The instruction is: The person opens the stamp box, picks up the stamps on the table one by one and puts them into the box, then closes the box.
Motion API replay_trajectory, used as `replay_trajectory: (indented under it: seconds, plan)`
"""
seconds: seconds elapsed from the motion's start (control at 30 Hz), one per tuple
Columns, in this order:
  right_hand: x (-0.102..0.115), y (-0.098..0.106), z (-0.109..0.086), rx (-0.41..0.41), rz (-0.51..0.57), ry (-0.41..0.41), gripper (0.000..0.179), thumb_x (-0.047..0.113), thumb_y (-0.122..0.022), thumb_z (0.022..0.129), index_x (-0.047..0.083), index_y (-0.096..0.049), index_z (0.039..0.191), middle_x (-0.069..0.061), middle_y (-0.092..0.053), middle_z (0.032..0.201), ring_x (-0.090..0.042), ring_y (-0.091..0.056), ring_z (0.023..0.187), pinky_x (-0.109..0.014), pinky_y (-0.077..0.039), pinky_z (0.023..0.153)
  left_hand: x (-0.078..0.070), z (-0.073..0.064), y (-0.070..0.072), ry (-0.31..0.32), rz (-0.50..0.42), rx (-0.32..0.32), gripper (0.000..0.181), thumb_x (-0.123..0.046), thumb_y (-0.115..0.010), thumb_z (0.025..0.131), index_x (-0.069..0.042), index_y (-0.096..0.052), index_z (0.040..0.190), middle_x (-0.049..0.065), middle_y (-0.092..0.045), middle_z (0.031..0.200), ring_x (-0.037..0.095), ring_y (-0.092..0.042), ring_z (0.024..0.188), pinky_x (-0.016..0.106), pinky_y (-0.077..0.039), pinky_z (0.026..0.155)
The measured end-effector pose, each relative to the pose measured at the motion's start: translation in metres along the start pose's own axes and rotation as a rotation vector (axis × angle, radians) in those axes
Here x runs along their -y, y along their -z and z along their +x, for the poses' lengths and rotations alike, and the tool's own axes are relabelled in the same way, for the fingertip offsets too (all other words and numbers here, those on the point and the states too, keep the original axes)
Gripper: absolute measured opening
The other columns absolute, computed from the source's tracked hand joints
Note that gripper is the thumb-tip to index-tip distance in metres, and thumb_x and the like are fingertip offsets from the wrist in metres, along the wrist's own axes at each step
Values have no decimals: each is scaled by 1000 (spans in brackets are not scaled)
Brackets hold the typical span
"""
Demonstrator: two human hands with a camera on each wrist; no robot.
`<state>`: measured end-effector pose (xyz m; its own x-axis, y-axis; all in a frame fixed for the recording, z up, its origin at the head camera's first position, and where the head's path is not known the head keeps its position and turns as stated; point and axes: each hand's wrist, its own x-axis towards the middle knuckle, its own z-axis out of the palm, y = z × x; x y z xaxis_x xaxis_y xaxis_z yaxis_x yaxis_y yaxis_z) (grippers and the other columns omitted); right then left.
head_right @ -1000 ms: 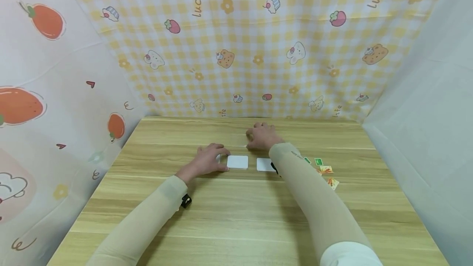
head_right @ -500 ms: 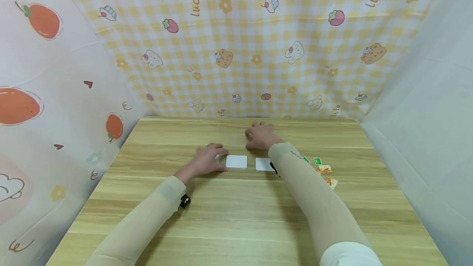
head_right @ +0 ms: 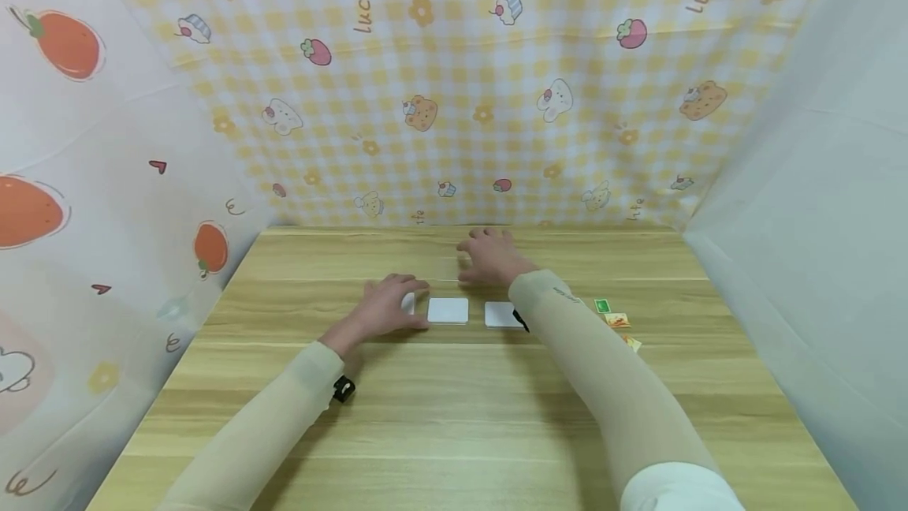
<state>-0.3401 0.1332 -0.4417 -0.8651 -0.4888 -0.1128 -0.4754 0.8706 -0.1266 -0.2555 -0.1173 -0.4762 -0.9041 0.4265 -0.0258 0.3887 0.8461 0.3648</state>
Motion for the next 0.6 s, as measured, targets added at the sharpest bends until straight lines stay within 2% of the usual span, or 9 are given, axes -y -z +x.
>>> replay_trajectory:
  seconds: [0.6]
  plan:
    - [33,3,0,-29,-63,99,67,54,-71,89,26,-53,146,-12,-37,157,-39,-29,144,-67,-20,112,20,-14,19,32,13,13,83,-54,-82,79,-19,-52,147,15,-41,155,39,-34,142,79,-13,104]
